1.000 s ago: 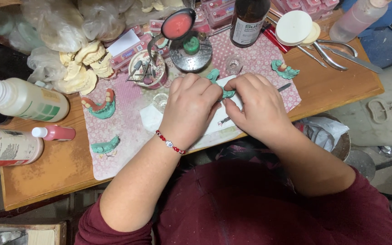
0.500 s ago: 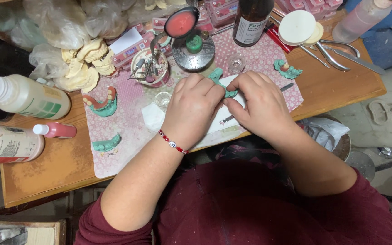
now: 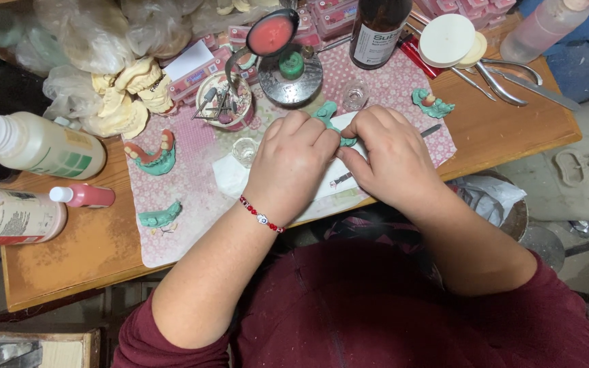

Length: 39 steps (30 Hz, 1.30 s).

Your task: Shaping and refining a dental prosthetic model using a carving tool and brush

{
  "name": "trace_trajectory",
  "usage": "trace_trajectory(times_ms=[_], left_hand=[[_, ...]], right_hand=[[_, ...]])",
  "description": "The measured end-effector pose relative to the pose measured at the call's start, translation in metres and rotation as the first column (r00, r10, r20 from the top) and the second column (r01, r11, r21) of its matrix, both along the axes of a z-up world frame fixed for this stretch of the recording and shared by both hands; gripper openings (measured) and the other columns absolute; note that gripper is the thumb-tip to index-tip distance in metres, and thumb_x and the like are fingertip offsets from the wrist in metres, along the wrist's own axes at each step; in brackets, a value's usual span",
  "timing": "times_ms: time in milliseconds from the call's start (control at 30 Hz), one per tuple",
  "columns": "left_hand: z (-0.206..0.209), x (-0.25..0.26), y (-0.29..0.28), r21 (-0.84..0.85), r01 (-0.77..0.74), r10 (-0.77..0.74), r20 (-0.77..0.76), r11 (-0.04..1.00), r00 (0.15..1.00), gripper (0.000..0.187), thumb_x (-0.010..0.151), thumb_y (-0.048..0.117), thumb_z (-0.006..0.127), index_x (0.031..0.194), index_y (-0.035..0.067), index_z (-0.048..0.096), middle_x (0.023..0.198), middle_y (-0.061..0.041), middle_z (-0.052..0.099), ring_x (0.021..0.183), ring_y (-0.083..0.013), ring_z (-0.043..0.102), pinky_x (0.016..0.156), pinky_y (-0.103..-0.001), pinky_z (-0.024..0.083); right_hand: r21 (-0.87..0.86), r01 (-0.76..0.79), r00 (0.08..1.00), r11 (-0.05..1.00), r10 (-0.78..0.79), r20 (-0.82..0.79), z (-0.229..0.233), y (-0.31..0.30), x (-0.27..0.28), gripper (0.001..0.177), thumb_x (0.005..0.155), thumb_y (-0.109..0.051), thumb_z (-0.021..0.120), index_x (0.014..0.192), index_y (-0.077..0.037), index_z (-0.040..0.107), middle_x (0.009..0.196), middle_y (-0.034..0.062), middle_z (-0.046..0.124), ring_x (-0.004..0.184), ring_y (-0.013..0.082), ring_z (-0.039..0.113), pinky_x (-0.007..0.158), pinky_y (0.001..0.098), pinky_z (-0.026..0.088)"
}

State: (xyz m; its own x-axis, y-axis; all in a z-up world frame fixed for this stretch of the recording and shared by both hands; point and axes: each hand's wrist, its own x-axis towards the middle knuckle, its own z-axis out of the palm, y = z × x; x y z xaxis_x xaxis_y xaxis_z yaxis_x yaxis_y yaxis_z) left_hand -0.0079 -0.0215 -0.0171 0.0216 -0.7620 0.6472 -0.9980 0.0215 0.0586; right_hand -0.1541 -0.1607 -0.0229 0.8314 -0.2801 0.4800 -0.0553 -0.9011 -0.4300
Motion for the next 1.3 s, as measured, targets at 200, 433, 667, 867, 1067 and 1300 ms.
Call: trace_trajectory(times_ms=[200, 433, 667, 867, 1067, 1300], left_hand=[[-0.003, 0.002, 0.0, -0.006, 0.007, -0.007, 0.021, 1.0, 1.0, 0.012, 0.097, 0.02, 0.068, 0.087, 0.015, 0.064, 0.077, -0.002, 0.054, 0.092, -0.022, 0.061, 0.084, -0.035, 0.054], [0.004, 0.003, 0.005, 0.008, 0.015, -0.014, -0.07, 1.0, 0.997, 0.011, 0.101, 0.019, 0.065, 0.093, 0.013, 0.067, 0.079, -0.003, 0.057, 0.092, -0.0234, 0.064, 0.084, -0.038, 0.055], [0.001, 0.009, 0.009, 0.142, 0.017, 0.013, -0.209, 0.99, 0.978, 0.034, 0.088, 0.022, 0.08, 0.117, 0.013, 0.064, 0.084, -0.005, 0.064, 0.099, -0.026, 0.069, 0.09, -0.044, 0.057], [0.034, 0.007, 0.021, 0.18, 0.038, 0.018, -0.3, 0.983, 0.954, 0.039, 0.091, 0.019, 0.079, 0.126, 0.011, 0.062, 0.095, -0.008, 0.069, 0.109, -0.0294, 0.067, 0.094, -0.047, 0.054], [0.089, 0.002, 0.052, -0.115, 0.046, -0.071, -0.227, 0.992, 0.971, 0.013, 0.105, 0.006, 0.07, 0.093, 0.002, 0.065, 0.085, -0.01, 0.068, 0.076, -0.031, 0.059, 0.08, -0.042, 0.05], [0.08, -0.009, 0.071, -0.096, -0.048, 0.013, -0.332, 0.994, 0.943, 0.03, 0.11, 0.013, 0.046, 0.082, 0.001, 0.046, 0.075, -0.013, 0.045, 0.067, -0.0349, 0.043, 0.069, -0.048, 0.038]], right_hand=[[-0.016, -0.021, 1.0, 1.0, 0.021, -0.005, -0.002, -0.002, 0.0, 0.023, 0.087, -0.012, 0.08, 0.101, -0.008, 0.062, 0.088, 0.0133, 0.06, 0.087, 0.0399, 0.066, 0.078, 0.0509, 0.053], [0.047, -0.041, 0.999, 0.998, 0.042, -0.022, 0.004, -0.002, -0.002, 0.034, 0.085, -0.011, 0.081, 0.114, -0.008, 0.063, 0.093, 0.0134, 0.062, 0.093, 0.0393, 0.066, 0.084, 0.0504, 0.052], [0.096, -0.026, 0.999, 0.995, 0.031, -0.045, 0.002, -0.003, -0.004, 0.04, 0.085, -0.01, 0.08, 0.12, -0.007, 0.061, 0.094, 0.0129, 0.062, 0.095, 0.0383, 0.067, 0.086, 0.0504, 0.052], [0.116, -0.014, 1.0, 0.993, 0.016, -0.016, -0.001, -0.004, -0.006, 0.041, 0.085, -0.008, 0.079, 0.123, -0.007, 0.062, 0.094, 0.0114, 0.064, 0.088, 0.0353, 0.066, 0.083, 0.0483, 0.052], [0.259, 0.019, 0.999, 0.966, -0.011, -0.032, 0.011, 0.0, -0.013, 0.033, 0.089, -0.009, 0.064, 0.122, -0.003, 0.06, 0.105, 0.0113, 0.058, 0.092, 0.0248, 0.056, 0.083, 0.0372, 0.045], [0.351, 0.075, 0.987, 0.934, -0.119, 0.106, 0.007, 0.002, -0.021, 0.019, 0.097, -0.003, 0.066, 0.116, -0.003, 0.065, 0.107, 0.0105, 0.065, 0.089, 0.0191, 0.061, 0.081, 0.0306, 0.05]])
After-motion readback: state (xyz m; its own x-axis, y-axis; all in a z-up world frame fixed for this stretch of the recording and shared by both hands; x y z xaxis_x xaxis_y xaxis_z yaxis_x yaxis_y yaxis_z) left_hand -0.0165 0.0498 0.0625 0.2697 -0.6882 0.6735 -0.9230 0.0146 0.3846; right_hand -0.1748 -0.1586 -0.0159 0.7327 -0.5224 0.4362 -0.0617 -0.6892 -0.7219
